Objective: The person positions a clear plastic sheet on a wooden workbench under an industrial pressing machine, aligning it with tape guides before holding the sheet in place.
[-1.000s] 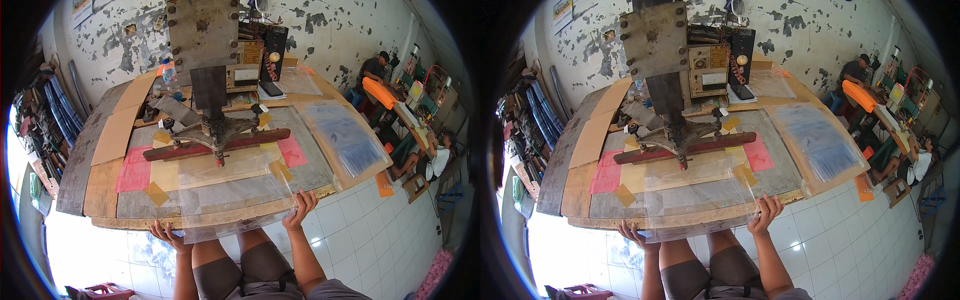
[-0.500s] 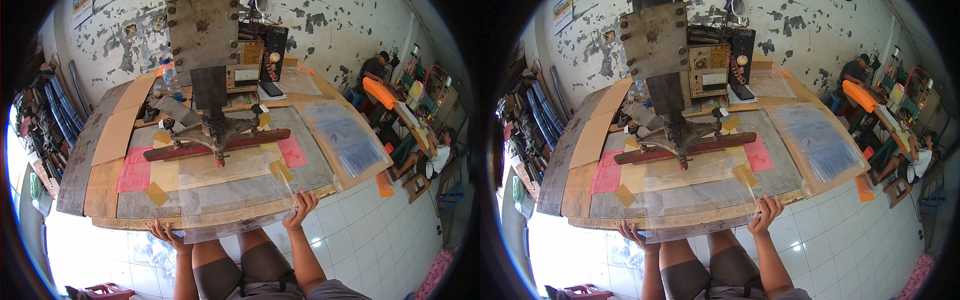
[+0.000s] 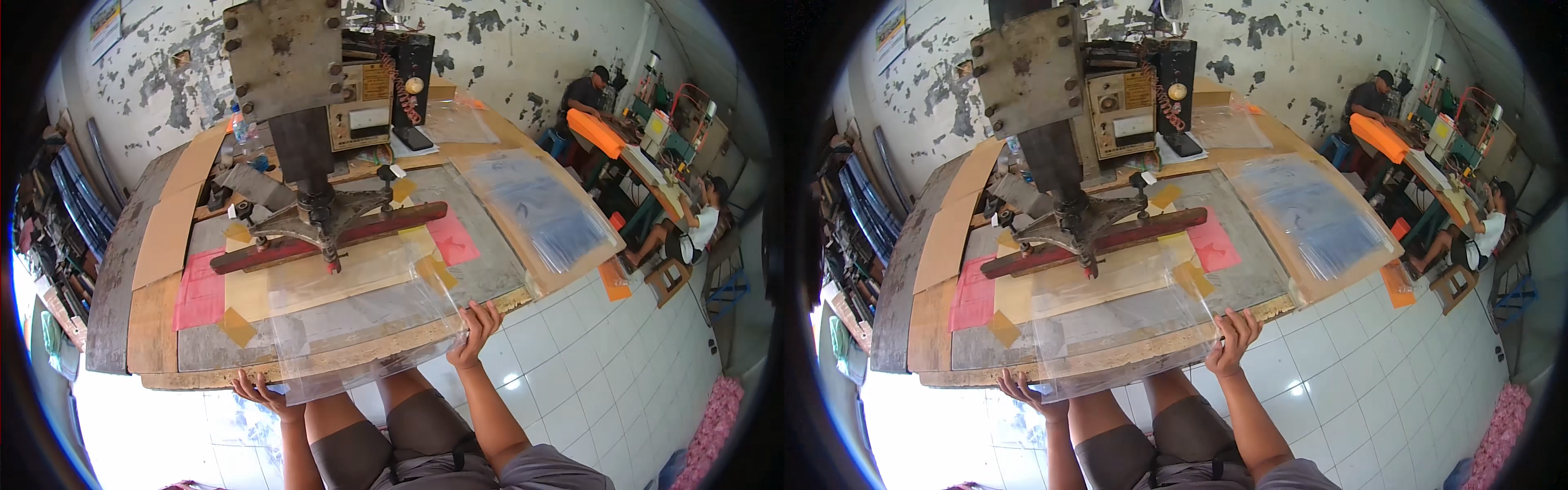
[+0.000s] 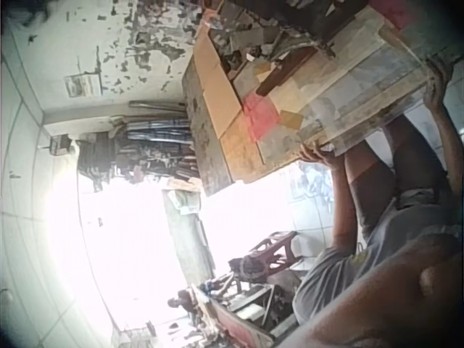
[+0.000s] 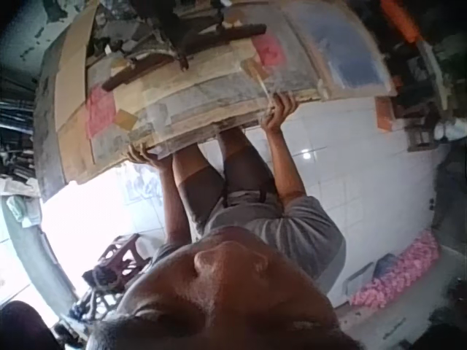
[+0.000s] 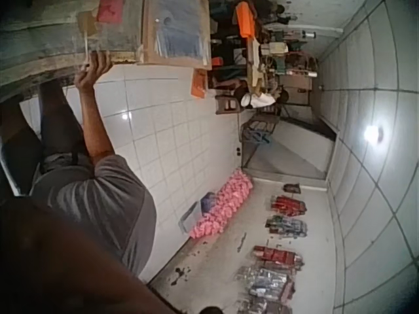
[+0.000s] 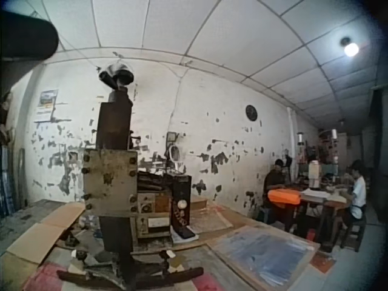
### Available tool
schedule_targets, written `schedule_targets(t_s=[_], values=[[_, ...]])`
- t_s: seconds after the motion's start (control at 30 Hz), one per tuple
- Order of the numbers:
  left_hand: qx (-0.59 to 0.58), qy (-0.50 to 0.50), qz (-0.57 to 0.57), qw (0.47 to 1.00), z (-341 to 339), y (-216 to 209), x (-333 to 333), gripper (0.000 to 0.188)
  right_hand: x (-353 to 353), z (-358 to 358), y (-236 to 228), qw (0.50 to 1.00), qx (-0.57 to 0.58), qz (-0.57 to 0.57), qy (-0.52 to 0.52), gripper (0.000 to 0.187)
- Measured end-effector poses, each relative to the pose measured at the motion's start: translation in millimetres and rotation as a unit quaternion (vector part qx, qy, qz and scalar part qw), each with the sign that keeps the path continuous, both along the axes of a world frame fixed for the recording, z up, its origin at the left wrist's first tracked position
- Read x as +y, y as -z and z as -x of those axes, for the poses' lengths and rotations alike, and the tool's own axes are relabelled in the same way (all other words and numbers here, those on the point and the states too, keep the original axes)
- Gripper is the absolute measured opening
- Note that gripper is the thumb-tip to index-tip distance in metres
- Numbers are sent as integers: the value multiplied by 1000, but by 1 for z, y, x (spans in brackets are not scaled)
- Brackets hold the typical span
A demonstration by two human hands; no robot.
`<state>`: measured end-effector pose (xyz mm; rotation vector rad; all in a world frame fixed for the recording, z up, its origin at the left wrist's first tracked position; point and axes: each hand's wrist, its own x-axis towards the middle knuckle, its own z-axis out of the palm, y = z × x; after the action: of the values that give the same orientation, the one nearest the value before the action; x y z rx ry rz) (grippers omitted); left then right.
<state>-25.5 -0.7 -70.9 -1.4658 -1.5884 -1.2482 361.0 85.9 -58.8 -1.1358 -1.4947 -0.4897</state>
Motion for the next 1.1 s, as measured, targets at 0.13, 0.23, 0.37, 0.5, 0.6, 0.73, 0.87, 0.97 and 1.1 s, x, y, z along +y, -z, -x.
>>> schedule_targets(t_s=[0.13,0.23,0.37,0.5,0.6,0.73,0.87,0.97,1.1], values=[[7,-10,-14,1000,-3,-3,4,85,2,-3,5,1000,-3,-6,4,45],[9,-8,-22,1000,-2,-1,6,85,5,-3,7,1000,-7,-22,13,49],[16,-37,-13,999,5,9,5,90,8,-2,8,999,-8,-39,10,50],[13,-32,-14,999,-1,1,4,84,5,-2,4,1000,-7,-26,12,50],[5,-21,-8,1000,-7,-11,0,77,3,-1,2,1000,3,-20,0,45],[-10,-11,9,1000,-9,-17,-8,68,1,-3,0,1000,3,-7,-7,42],[-8,-7,19,1000,-8,-20,-15,64,-1,-2,-5,1000,0,-2,-9,42],[-12,-13,42,999,-8,-21,-18,65,-4,-1,-8,1000,-1,2,-10,42],[-11,-10,68,998,-7,-22,-24,61,-5,-3,-8,1000,-4,-2,-16,41]])
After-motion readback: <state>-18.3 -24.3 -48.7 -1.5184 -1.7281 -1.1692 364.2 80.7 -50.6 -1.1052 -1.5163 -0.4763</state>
